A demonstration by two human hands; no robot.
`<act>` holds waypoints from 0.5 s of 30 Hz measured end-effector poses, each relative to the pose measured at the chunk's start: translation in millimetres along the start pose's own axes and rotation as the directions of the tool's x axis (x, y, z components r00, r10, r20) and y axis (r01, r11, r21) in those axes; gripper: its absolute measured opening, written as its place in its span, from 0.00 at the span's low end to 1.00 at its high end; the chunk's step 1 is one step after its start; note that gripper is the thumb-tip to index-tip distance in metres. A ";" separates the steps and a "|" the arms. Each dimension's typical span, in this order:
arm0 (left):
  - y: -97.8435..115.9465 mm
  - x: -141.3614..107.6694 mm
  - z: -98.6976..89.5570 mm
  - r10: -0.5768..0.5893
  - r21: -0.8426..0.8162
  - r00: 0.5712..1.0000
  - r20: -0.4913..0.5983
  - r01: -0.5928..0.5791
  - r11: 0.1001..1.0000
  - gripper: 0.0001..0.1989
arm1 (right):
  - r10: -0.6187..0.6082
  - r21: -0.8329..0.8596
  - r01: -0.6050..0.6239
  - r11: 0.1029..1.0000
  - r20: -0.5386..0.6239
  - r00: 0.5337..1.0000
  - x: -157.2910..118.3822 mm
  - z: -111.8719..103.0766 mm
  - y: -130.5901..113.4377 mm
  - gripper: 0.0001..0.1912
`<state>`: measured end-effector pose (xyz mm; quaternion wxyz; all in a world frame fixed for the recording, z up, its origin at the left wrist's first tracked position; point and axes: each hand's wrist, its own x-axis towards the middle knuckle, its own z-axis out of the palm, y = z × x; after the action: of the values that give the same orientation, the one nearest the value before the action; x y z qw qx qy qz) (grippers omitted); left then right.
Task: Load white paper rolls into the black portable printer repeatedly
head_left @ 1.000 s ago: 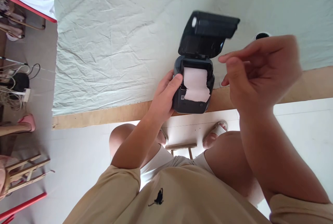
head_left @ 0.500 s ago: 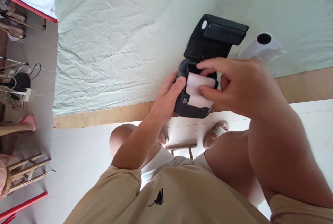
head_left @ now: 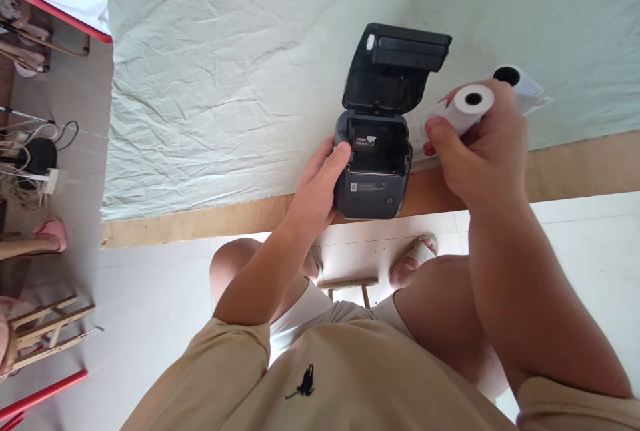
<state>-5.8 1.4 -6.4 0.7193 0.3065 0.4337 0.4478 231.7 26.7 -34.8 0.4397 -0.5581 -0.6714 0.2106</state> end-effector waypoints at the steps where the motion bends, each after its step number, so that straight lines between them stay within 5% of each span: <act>1: -0.3 0.0 -0.3 -0.004 0.010 1.000 -0.005 0.004 1.000 0.22 | -0.011 -0.055 0.009 0.998 -0.028 1.000 -0.5 -0.8 0.5 0.11; 3: -0.9 -0.1 -0.9 -0.009 0.030 1.000 -0.020 0.009 1.000 0.24 | -0.023 -0.112 0.011 0.994 -0.103 0.994 0.2 -2.1 0.6 0.12; 10: -0.4 -0.4 -0.3 -0.013 0.015 1.000 0.005 0.013 1.000 0.20 | 0.013 -0.159 -0.020 0.987 -0.044 0.999 -1.8 -0.2 -2.0 0.28; 13: 1.1 -0.3 0.8 -0.012 0.013 1.000 -0.011 0.012 1.000 0.19 | -0.159 -0.202 0.127 0.971 -0.153 0.975 -2.4 -4.4 -1.3 0.23; 15: 1.8 -0.4 1.5 -0.006 0.017 1.000 -0.017 0.007 1.000 0.18 | -0.312 -0.269 0.238 0.933 -0.277 0.909 2.2 -10.4 9.5 0.20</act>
<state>-5.2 1.7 -4.1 0.7145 0.3076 0.4444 0.4442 245.7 29.4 -35.9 0.4993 -0.5306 -0.6846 -0.0243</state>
